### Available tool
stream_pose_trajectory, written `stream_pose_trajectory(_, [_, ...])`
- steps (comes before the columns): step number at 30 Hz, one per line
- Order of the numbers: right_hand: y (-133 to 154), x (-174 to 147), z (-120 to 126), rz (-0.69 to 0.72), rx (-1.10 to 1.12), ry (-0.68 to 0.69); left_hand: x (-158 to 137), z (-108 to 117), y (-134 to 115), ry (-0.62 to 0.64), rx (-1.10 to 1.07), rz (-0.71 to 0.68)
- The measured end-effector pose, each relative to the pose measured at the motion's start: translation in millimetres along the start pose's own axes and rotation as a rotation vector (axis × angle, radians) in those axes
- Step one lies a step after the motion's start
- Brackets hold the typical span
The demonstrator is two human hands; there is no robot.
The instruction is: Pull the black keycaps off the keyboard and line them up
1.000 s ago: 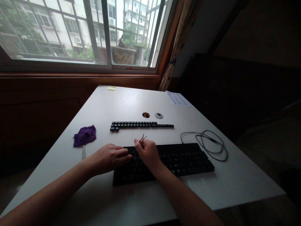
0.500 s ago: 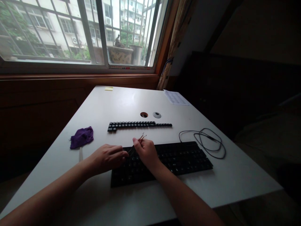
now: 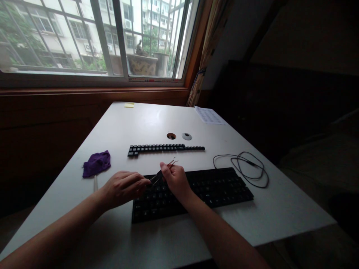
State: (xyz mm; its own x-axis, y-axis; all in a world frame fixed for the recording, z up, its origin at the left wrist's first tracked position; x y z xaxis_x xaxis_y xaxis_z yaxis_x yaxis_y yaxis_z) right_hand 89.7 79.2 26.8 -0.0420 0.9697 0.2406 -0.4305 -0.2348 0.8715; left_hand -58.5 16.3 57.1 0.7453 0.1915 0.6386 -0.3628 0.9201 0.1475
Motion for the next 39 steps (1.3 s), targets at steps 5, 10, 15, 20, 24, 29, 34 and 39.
stream_pose_trajectory(5, [9.1, -1.7, 3.7, 0.069, -0.066, -0.033, 1.2, -1.8, 0.6, 0.025, -0.018, 0.007])
stream_pose_trajectory(10, [18.7, -5.8, 2.3, 0.153, -0.156, -0.066, 3.9, -6.2, 0.0, 0.077, 0.002, -0.002])
stream_pose_trajectory(15, [25.7, -11.7, -9.7, 0.245, -0.218, -0.019, -0.2, -6.3, 8.1, 0.065, -0.007, 0.054])
stream_pose_trajectory(20, [27.2, -10.4, -1.1, 0.211, -0.166, -0.059, -3.8, -0.9, 9.0, 0.018, -0.031, 0.054])
stream_pose_trajectory(24, [33.7, -10.9, 2.8, 0.231, -0.131, -0.071, -3.7, 3.8, 10.7, -0.006, -0.042, 0.069])
stream_pose_trajectory(29, [35.6, -13.2, 7.4, 0.248, -0.105, -0.106, -2.6, 8.7, 13.8, -0.034, -0.013, 0.094])
stream_pose_trajectory(34, [45.9, -18.8, 13.1, 0.329, -0.083, -0.120, -3.9, 12.1, 14.9, -0.069, -0.029, 0.105])
stream_pose_trajectory(39, [54.5, -22.2, 14.1, 0.395, -0.050, -0.099, -6.2, 16.5, 13.4, -0.114, -0.049, 0.076])
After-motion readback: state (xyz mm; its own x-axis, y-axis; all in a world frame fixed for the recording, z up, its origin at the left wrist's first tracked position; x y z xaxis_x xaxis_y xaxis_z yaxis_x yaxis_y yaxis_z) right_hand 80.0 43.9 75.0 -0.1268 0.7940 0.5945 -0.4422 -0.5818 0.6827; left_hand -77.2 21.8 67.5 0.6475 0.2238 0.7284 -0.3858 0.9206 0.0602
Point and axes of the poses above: each hand's wrist, its own x-axis towards the middle knuckle, its own z-axis out of the back of the hand, y = z × x, the point moved 10 cm from there along x, towards the middle knuckle, and after that the axes turned 3 degrees about -z, right-handed, at the moved point
